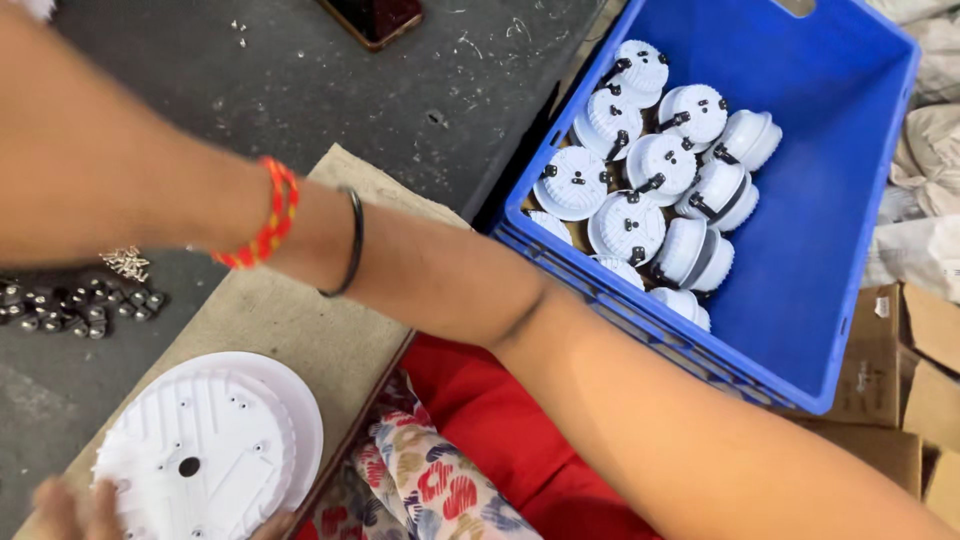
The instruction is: The person attaches black plastic mounting brackets to white circular plastic light fixture bases using a green cordless drill and screws. They place the finished units into a blue crate and continue assembling additional fixtures.
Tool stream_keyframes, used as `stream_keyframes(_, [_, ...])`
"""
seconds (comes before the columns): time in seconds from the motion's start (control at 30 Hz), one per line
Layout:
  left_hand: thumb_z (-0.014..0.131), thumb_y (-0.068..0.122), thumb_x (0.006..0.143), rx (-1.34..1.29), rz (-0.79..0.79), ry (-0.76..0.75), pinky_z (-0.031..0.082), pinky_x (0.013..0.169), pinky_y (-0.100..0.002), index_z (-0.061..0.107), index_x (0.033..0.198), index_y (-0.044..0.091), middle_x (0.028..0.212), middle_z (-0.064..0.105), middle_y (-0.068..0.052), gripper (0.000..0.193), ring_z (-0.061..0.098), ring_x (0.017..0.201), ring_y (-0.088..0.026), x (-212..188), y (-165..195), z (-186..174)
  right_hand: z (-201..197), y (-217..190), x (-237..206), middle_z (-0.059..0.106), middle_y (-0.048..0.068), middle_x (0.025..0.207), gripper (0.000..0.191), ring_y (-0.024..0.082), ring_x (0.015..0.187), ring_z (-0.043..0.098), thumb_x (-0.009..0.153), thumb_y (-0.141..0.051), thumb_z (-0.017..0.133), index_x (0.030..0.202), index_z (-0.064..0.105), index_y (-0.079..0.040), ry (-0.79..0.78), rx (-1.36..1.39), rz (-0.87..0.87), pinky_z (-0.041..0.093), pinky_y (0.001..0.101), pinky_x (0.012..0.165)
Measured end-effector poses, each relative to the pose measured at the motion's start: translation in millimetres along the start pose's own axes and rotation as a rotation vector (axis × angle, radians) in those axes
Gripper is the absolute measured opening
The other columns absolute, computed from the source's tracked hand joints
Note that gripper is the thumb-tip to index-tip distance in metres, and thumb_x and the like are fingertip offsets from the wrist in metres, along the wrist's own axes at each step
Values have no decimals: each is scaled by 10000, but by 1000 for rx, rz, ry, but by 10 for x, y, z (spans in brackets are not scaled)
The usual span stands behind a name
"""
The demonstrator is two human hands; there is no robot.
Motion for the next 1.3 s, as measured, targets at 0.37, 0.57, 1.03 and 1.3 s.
stream_keyframes(0.37, [948,526,548,260,-343,29,360,1124,-581,447,1462,-13,1519,346,-395,1172,386,1365,-560,175,1401,370,329,-551,-640,700,93,919,289,143,730,690,992,-16,735,1230,582,47,-304,-9,-114,582,279,661])
stream_keyframes(0.57, [971,537,533,250,-344,69,377,1115,-585,483,1437,28,1490,391,-325,1146,414,1350,-507,331,1524,239,467,-441,-835,625,131,844,222,203,681,638,1029,26,646,1206,513,16,-327,72,-150,562,332,686])
stream_keyframes(1.03, [983,496,479,3,-235,-44,435,1101,-521,577,1361,141,1530,399,-257,1034,476,1366,-465,415,1278,204,579,-224,-857,601,145,810,214,205,625,586,1038,30,605,1196,465,-4,-281,52,-145,550,342,669])
stream_keyframes(1.3, [984,496,506,13,-251,-60,427,1120,-533,576,1354,139,1562,389,-251,1006,475,1385,-474,432,1251,203,647,-114,-811,601,150,804,237,205,596,581,1038,93,568,1196,434,-23,-340,-39,-125,535,329,628])
Point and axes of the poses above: each hand's wrist, its own x-axis towards the middle knuckle, its own z-axis out of the palm, y = z × x, the point moved 10 cm from there along x, towards the middle knuckle
